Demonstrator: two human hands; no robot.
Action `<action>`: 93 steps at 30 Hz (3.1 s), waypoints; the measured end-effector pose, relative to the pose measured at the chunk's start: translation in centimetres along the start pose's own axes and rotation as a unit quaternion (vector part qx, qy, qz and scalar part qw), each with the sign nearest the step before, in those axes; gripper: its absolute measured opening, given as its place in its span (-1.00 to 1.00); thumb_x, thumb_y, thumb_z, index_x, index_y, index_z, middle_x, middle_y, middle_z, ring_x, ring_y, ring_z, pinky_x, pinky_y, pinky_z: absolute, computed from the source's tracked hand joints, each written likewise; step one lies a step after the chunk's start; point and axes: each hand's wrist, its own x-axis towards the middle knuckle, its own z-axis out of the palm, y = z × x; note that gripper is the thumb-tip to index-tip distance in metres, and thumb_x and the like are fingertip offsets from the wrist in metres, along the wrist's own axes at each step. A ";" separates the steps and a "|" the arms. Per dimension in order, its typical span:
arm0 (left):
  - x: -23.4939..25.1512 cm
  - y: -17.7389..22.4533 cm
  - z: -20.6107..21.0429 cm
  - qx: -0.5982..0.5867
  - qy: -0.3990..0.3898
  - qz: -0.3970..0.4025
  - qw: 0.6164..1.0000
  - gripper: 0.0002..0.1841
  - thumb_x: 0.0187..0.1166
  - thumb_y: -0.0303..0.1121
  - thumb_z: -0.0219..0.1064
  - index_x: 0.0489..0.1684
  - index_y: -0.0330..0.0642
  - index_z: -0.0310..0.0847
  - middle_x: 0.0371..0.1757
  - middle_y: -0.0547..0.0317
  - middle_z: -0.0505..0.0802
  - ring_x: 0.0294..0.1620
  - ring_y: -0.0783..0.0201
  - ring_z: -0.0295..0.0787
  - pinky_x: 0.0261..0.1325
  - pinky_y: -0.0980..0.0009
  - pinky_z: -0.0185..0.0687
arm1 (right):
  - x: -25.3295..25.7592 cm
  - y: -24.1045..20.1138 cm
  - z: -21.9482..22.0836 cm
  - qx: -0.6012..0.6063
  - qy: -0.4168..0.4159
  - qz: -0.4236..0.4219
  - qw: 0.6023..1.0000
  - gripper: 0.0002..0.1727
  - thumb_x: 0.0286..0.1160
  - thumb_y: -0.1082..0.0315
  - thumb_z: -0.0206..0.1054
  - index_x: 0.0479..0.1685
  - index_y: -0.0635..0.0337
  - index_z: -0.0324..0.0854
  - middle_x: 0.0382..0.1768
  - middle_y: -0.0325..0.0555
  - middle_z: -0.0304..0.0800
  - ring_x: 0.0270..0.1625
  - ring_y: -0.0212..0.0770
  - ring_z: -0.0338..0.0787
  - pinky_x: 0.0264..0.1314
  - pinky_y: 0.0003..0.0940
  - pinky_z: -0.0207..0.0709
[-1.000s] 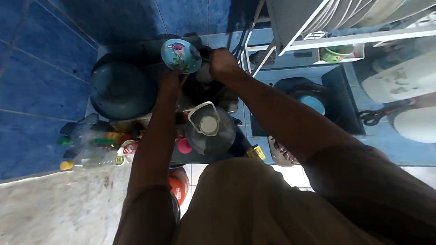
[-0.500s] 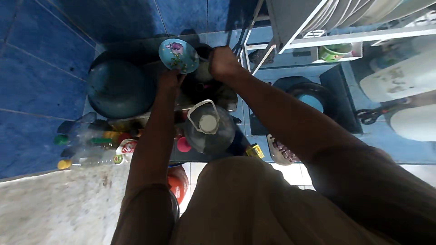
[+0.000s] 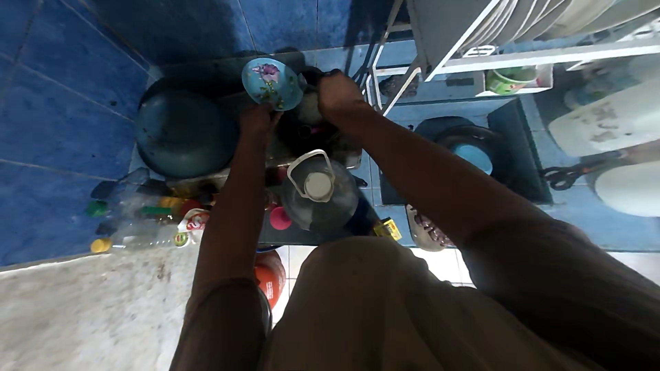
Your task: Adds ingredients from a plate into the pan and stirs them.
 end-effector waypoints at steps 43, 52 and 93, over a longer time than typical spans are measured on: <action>-0.5 0.4 0.5 -0.014 -0.008 -0.029 0.999 -0.56 0.60 -0.55 0.29 0.46 -0.37 0.42 0.18 -0.20 0.80 0.07 0.02 0.91 0.14 0.16 0.91 | 1.7 1.1 -0.3 0.017 0.018 -0.033 0.999 -0.74 0.37 0.45 0.42 0.01 0.39 0.72 0.26 0.34 0.68 0.27 0.34 0.75 0.13 0.34 0.70; 0.1 0.3 -0.6 0.000 0.023 -0.022 1.000 -0.61 0.58 -0.53 0.31 0.38 -0.39 0.49 0.11 -0.18 0.82 0.00 0.05 0.92 0.09 0.21 0.92 | 1.3 2.1 -0.6 0.019 0.020 -0.047 0.999 -0.74 0.44 0.35 0.41 -0.02 0.35 0.72 0.20 0.34 0.73 0.30 0.35 0.74 0.18 0.37 0.67; -2.3 3.1 -4.9 -0.017 0.040 -0.018 0.999 -0.65 0.74 -0.38 0.20 0.42 -0.33 0.47 0.12 -0.20 0.83 -0.04 0.00 0.92 0.01 0.16 0.93 | 4.3 7.8 6.2 0.022 -0.042 0.092 0.995 -0.56 0.49 0.29 0.37 0.24 0.43 0.61 0.28 0.42 0.70 0.33 0.42 0.73 0.20 0.45 0.62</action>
